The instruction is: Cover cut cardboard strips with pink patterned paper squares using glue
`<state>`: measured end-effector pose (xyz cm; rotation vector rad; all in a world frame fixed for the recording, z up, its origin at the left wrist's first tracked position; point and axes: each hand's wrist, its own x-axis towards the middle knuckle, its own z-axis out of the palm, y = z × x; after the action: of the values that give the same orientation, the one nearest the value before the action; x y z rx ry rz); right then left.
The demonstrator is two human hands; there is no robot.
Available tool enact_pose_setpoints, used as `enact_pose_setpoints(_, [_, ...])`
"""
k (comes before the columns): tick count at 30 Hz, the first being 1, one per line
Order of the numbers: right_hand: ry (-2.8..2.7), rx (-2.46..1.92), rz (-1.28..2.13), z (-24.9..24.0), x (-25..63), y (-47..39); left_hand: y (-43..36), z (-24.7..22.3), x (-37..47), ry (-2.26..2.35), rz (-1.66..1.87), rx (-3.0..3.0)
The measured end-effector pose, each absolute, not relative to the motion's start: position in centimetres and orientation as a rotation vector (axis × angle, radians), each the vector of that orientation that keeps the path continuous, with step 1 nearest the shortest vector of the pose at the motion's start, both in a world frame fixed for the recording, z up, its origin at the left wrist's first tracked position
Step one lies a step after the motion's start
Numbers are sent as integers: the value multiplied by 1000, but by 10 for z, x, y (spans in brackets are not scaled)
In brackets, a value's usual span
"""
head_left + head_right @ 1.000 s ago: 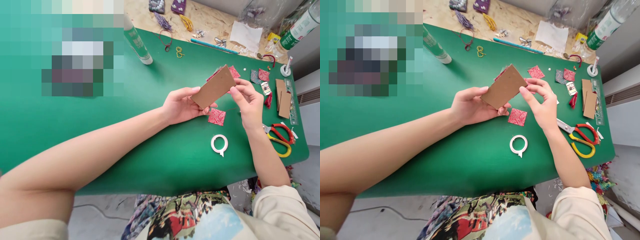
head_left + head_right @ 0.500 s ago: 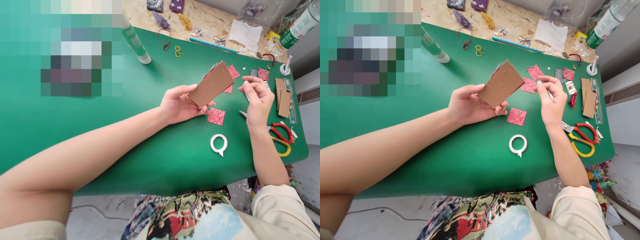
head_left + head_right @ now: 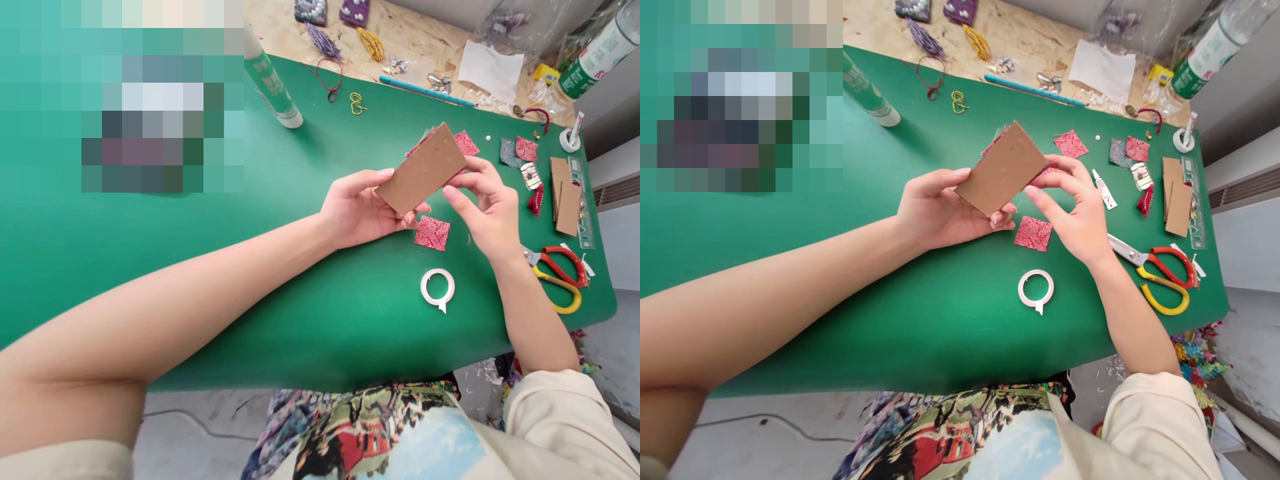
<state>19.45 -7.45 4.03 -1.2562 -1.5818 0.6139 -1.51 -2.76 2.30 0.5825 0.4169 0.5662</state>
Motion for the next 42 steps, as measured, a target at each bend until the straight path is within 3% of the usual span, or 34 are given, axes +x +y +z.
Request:
enact_pose_setpoints(18, [-1474, -1433, 332, 44, 217, -71, -27, 21, -15, 422, 602, 519])
enact_pose_setpoints(33, [-1609, -1306, 816, 51, 180, -89, -26, 15, -2, 584, 859, 745])
enact_pose_setpoints(42, [-1321, -1345, 1100, 37, 179, -80, -36, 19, -1, 667, 878, 894])
